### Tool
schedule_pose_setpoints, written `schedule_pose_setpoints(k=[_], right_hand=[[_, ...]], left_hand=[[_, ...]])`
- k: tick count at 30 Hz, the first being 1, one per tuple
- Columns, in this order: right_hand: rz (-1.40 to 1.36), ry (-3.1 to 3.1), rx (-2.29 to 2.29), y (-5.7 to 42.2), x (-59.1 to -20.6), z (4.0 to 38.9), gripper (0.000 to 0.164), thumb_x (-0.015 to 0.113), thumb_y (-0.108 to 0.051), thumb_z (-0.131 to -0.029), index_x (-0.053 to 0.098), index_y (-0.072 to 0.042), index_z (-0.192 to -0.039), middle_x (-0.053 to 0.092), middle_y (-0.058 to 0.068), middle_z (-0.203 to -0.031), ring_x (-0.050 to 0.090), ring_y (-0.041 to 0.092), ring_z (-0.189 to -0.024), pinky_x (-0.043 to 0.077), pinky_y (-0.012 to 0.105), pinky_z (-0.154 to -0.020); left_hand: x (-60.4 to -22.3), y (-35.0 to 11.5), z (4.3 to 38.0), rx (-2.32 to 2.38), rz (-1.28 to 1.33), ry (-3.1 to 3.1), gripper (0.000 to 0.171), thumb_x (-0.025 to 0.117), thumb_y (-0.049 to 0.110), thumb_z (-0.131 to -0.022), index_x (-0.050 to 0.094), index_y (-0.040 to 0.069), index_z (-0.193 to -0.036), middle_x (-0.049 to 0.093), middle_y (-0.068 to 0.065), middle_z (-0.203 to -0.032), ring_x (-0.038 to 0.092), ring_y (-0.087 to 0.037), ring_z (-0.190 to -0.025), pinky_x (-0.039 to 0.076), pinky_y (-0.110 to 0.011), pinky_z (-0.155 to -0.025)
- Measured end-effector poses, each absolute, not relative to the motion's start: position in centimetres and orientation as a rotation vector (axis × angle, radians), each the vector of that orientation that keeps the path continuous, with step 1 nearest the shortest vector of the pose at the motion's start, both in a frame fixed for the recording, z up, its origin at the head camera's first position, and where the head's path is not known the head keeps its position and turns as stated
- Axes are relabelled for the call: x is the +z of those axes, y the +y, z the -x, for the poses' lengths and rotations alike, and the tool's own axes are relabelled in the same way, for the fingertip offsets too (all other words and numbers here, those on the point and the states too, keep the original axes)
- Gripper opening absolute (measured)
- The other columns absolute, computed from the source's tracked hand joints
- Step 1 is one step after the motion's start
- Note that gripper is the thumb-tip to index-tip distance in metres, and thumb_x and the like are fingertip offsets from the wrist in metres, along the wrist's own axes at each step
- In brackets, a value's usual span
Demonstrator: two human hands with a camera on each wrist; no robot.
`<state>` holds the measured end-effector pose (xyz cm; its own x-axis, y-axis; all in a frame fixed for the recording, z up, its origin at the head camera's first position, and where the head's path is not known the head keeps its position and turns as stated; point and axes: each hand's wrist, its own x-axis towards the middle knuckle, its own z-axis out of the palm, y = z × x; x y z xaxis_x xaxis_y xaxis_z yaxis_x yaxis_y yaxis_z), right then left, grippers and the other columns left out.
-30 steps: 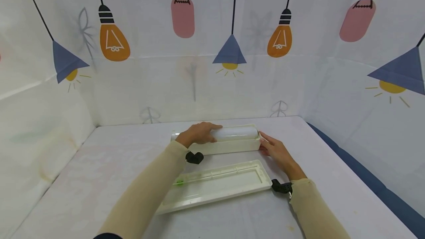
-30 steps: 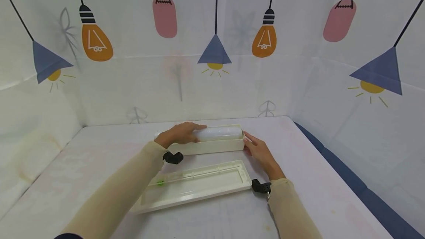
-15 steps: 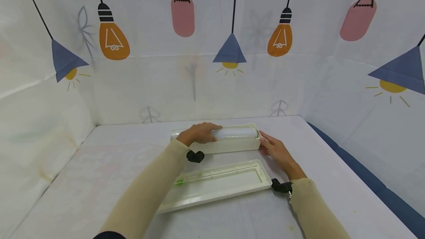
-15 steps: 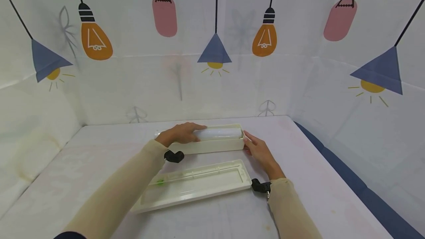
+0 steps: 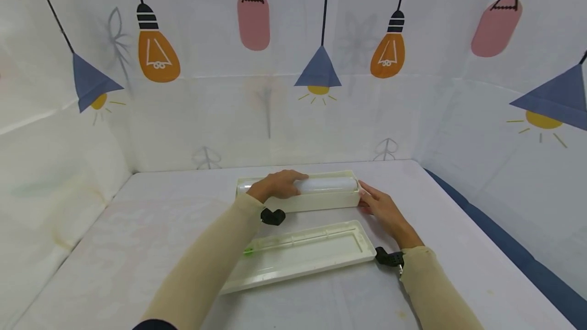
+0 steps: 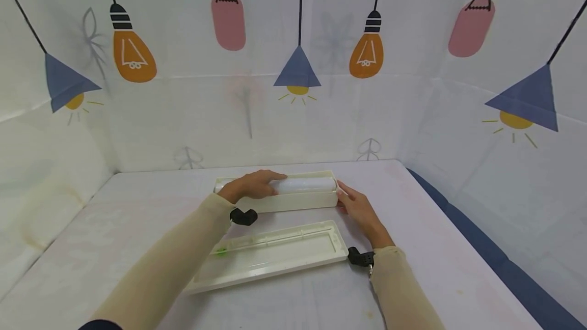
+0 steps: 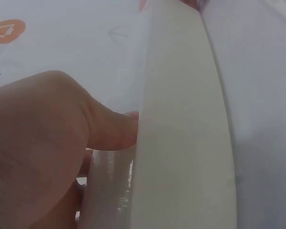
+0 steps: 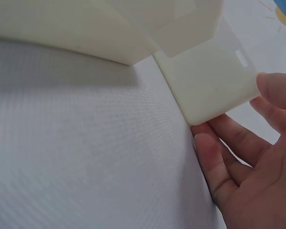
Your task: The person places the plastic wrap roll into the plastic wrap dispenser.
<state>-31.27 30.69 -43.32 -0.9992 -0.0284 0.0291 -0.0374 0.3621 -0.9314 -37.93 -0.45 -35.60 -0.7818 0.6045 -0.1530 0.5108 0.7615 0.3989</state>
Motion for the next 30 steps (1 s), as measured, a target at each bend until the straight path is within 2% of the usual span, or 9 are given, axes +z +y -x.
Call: schedule_pose_setpoints(k=[8, 17, 30], right_hand=[[-0.038, -2.578, 1.773, 30.9, -43.4, 31.1, 0.057, 0.047, -0.036, -0.108, 0.032, -0.014, -0.158, 0.053, 0.023, -0.142, 0.057, 0.033, -0.124, 0.052, 0.033, -0.095], [-0.044, -2.568, 1.792, 30.6, -43.5, 31.3, 0.058, 0.049, -0.038, -0.107, 0.033, -0.015, -0.158, 0.053, 0.022, -0.142, 0.057, 0.033, -0.124, 0.052, 0.033, -0.096], [-0.071, -2.593, 1.736, 30.6, -43.4, 31.2, 0.056, 0.047, -0.036, -0.108, 0.033, -0.015, -0.158, 0.054, 0.023, -0.141, 0.057, 0.034, -0.124, 0.05, 0.04, -0.098]], left_hand=[[-35.5, 0.2, 37.7, 0.504, -0.867, 2.712, 0.052, 0.06, 0.017, -0.101, 0.047, 0.021, -0.152, 0.038, -0.008, -0.157, 0.03, -0.029, -0.147, 0.024, -0.058, -0.116], [-35.9, -0.4, 37.9, 0.551, -0.872, 2.717, 0.052, 0.063, 0.018, -0.099, 0.051, 0.022, -0.149, 0.039, -0.007, -0.157, 0.03, -0.029, -0.147, 0.022, -0.063, -0.115], [-36.4, -0.9, 38.4, 0.643, -0.898, 2.676, 0.05, 0.063, 0.014, -0.099, 0.053, 0.018, -0.147, 0.041, -0.008, -0.156, 0.032, -0.029, -0.146, 0.025, -0.054, -0.117]])
